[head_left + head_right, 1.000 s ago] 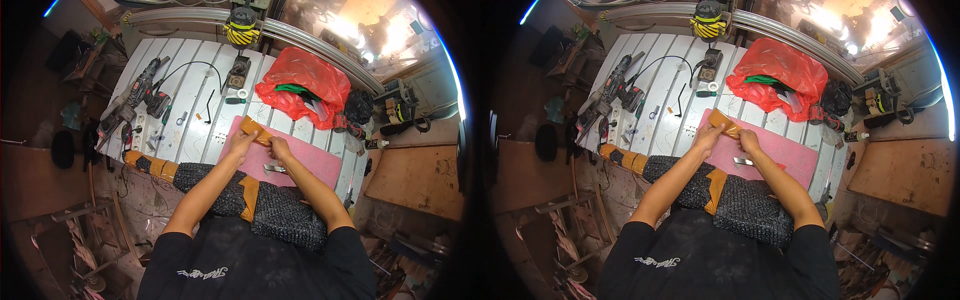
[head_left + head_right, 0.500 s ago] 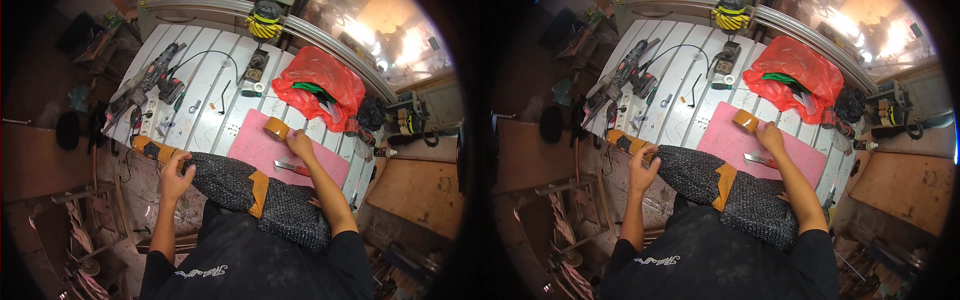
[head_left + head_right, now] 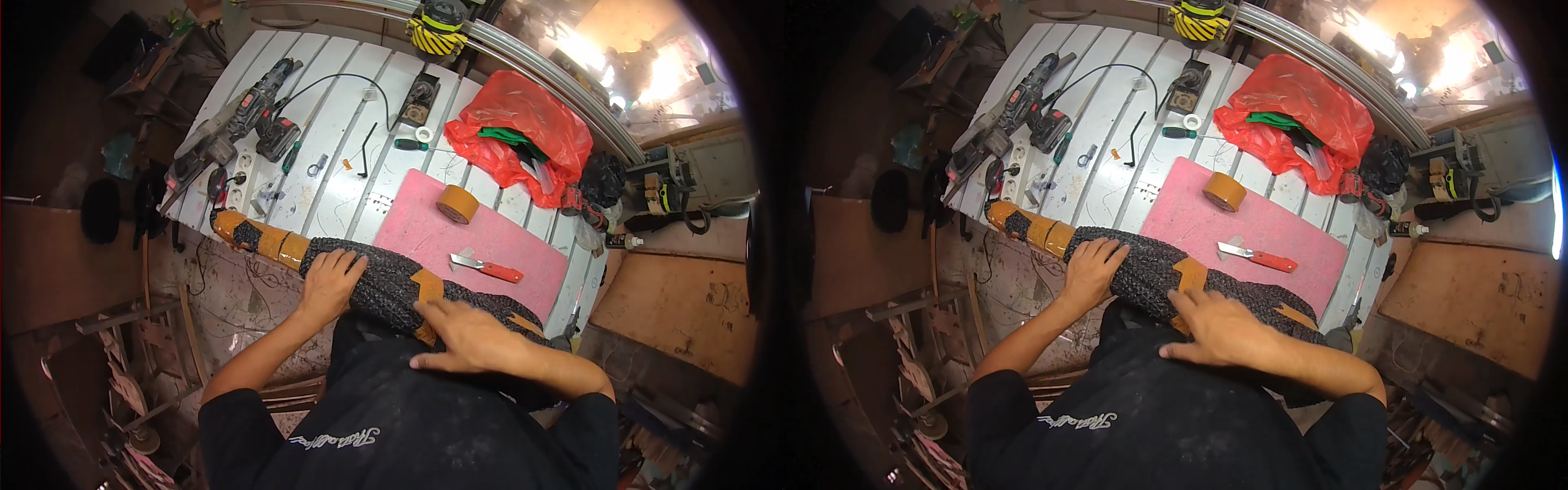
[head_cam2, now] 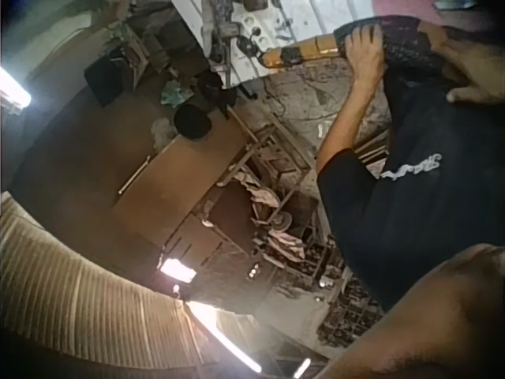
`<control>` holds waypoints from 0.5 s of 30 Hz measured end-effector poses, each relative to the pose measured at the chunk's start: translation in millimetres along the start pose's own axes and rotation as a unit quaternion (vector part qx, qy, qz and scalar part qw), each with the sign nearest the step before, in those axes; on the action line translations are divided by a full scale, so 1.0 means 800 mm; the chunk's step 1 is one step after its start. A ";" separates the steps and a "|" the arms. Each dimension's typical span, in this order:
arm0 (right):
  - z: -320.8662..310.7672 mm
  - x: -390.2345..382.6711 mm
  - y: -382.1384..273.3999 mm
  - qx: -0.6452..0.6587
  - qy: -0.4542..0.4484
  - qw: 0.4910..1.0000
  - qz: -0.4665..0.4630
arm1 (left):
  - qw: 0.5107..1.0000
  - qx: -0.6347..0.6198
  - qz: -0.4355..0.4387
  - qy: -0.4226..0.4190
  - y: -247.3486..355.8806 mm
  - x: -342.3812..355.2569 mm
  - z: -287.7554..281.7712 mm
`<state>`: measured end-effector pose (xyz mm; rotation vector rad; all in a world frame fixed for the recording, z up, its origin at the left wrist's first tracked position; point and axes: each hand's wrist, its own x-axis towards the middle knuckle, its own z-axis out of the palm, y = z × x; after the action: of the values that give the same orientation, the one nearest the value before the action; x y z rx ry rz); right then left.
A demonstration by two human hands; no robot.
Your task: The person wraps an object in bubble wrap and secures it with packing tape, cutting the tape with a knife.
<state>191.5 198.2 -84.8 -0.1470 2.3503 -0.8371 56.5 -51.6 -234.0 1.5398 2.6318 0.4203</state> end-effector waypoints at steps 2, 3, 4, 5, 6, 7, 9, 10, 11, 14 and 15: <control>0.028 -0.002 0.023 -0.025 0.040 0.999 -0.022 | 0.996 -0.021 -0.005 -0.090 -0.006 0.009 -0.003; 0.021 0.008 0.032 0.021 0.001 1.000 -0.012 | 0.996 -0.021 0.002 -0.087 -0.009 0.009 -0.002; 0.008 0.019 0.039 0.065 -0.039 0.997 -0.003 | 0.998 -0.011 0.010 -0.065 -0.011 0.008 0.002; -0.014 0.036 0.043 0.189 -0.033 0.977 0.091 | 0.999 -0.001 0.017 -0.045 -0.012 0.006 0.005; -0.010 0.055 0.068 0.136 0.116 0.975 0.132 | 0.999 -0.003 0.020 -0.044 -0.013 0.007 0.004; 0.005 0.074 0.110 0.079 0.304 0.947 0.070 | 0.998 -0.008 0.022 -0.053 -0.012 0.014 0.003; -0.010 0.113 0.157 -0.086 0.444 0.890 0.054 | 0.998 -0.007 0.021 -0.062 -0.014 0.017 0.001; -0.009 0.135 0.184 -0.133 0.479 0.866 0.058 | 0.998 -0.014 0.022 -0.053 -0.013 0.021 0.003; -0.014 0.152 0.204 -0.180 0.509 0.839 0.059 | 0.999 -0.020 0.019 -0.043 -0.013 0.022 0.003; -0.056 0.173 0.219 -0.043 0.281 0.940 0.189 | 0.999 -0.033 0.015 -0.015 -0.011 0.013 -0.001; -0.061 0.170 0.221 -0.028 0.319 0.930 0.178 | 0.999 -0.049 0.012 -0.002 -0.010 0.012 -0.001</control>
<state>72.0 323.1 -234.0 0.6028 2.8674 -0.7016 45.0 -46.7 -234.6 1.5434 2.5498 0.5390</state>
